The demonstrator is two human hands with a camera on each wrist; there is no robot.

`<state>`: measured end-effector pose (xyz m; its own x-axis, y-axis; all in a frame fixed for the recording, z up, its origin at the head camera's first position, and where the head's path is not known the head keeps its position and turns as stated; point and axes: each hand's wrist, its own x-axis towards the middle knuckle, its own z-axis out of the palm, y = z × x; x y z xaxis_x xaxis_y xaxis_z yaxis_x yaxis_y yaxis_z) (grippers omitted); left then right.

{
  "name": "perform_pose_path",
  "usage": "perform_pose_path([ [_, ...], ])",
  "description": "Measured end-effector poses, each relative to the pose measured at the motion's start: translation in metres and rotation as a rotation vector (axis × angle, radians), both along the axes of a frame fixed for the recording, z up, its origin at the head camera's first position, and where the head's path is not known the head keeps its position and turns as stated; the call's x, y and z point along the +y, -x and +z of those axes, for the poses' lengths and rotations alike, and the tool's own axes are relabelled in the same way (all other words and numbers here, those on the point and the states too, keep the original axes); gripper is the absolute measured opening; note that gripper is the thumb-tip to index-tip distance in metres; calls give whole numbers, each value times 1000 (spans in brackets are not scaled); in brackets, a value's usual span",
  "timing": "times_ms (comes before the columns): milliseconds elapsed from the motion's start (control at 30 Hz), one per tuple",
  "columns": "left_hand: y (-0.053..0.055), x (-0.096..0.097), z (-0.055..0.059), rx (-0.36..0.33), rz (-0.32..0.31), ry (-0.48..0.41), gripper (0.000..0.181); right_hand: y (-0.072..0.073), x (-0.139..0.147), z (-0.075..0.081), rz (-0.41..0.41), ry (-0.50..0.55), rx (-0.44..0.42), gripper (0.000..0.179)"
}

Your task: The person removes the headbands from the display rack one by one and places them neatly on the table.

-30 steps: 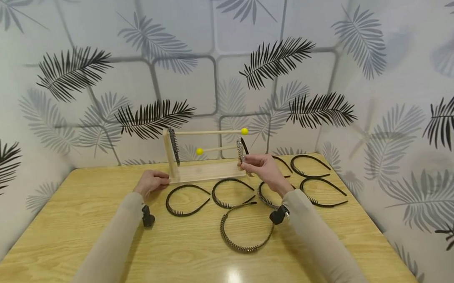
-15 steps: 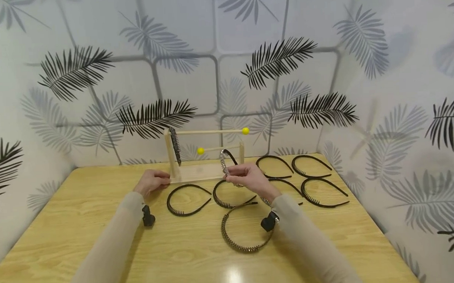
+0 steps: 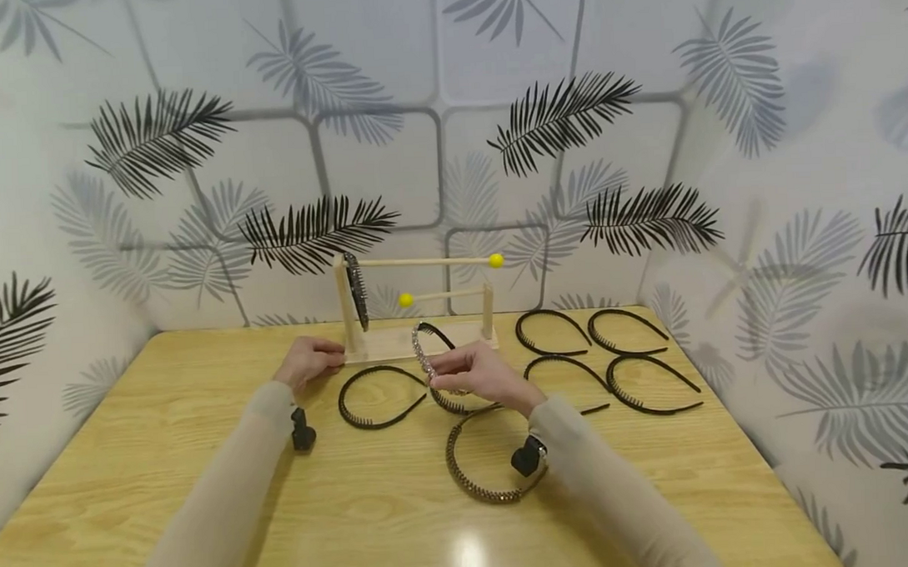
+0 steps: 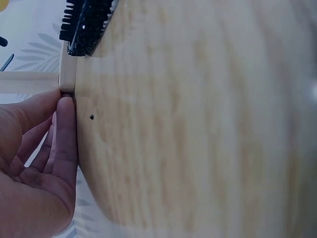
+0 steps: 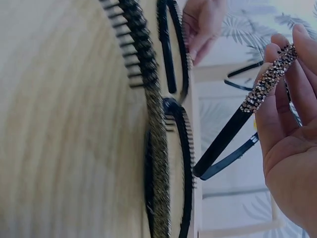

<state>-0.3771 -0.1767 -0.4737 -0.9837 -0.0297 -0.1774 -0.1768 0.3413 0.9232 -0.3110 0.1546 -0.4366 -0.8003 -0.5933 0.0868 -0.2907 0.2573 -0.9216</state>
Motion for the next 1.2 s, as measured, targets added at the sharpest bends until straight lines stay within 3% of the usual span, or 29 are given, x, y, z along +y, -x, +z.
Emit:
perform_pose_path([
  [200,2,3,-2,5,5,7,35,-11,-7,-1,68,-70,-43,39],
  [433,2,3,0,4,0,9,35,-16,-15,-1,138,-151,20,34],
  [900,0,3,-1,1,3,-2,34,-32,-35,0,416,-275,27,27],
  [1200,1,2,-2,2,3,-5,34,-43,-52,0,666,-353,12,27],
])
